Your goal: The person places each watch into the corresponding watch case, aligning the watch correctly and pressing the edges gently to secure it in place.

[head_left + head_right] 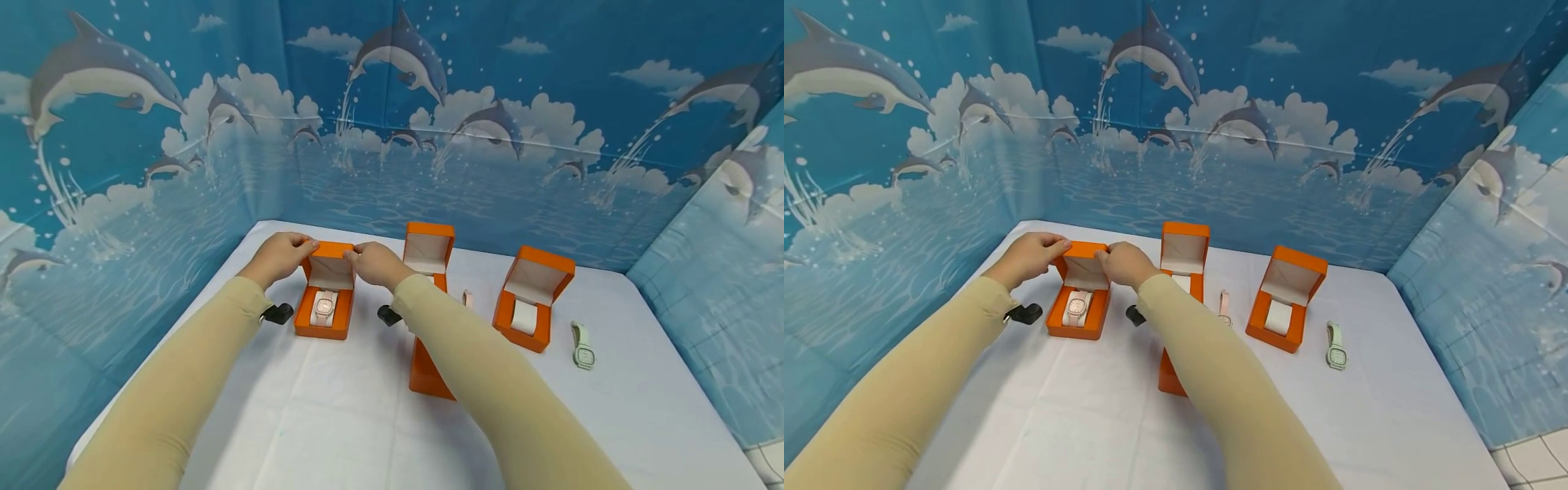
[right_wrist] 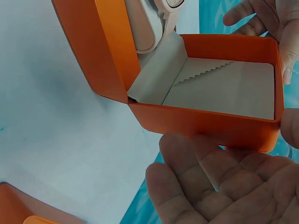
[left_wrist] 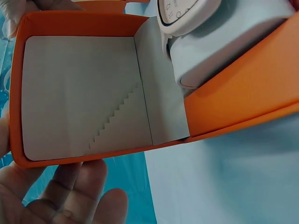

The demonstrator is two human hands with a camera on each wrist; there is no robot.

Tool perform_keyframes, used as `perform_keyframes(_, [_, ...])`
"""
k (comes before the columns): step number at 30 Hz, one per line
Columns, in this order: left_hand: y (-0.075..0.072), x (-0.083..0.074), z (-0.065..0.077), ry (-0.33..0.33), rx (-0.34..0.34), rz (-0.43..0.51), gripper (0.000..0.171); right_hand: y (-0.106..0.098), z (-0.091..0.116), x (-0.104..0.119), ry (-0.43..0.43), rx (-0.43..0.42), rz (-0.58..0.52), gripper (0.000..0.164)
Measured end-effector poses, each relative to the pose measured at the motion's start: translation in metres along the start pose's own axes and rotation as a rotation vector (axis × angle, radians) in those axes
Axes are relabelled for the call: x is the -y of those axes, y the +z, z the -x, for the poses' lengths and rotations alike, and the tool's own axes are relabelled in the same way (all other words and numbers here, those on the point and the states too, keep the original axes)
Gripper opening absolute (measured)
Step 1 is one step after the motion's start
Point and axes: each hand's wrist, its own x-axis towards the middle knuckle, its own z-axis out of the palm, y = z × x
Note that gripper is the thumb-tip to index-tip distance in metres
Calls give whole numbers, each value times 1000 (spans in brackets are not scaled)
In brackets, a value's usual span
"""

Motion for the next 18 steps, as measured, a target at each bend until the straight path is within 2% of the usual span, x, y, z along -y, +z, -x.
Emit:
perform_keyframes(9, [-3, -3, 7, 11, 18, -4, 59, 0, 2, -1, -7, 18, -18, 64])
perform_keyframes(18, [-6, 1, 10, 11, 56, 62, 56, 2, 8, 2, -15, 38, -10, 65])
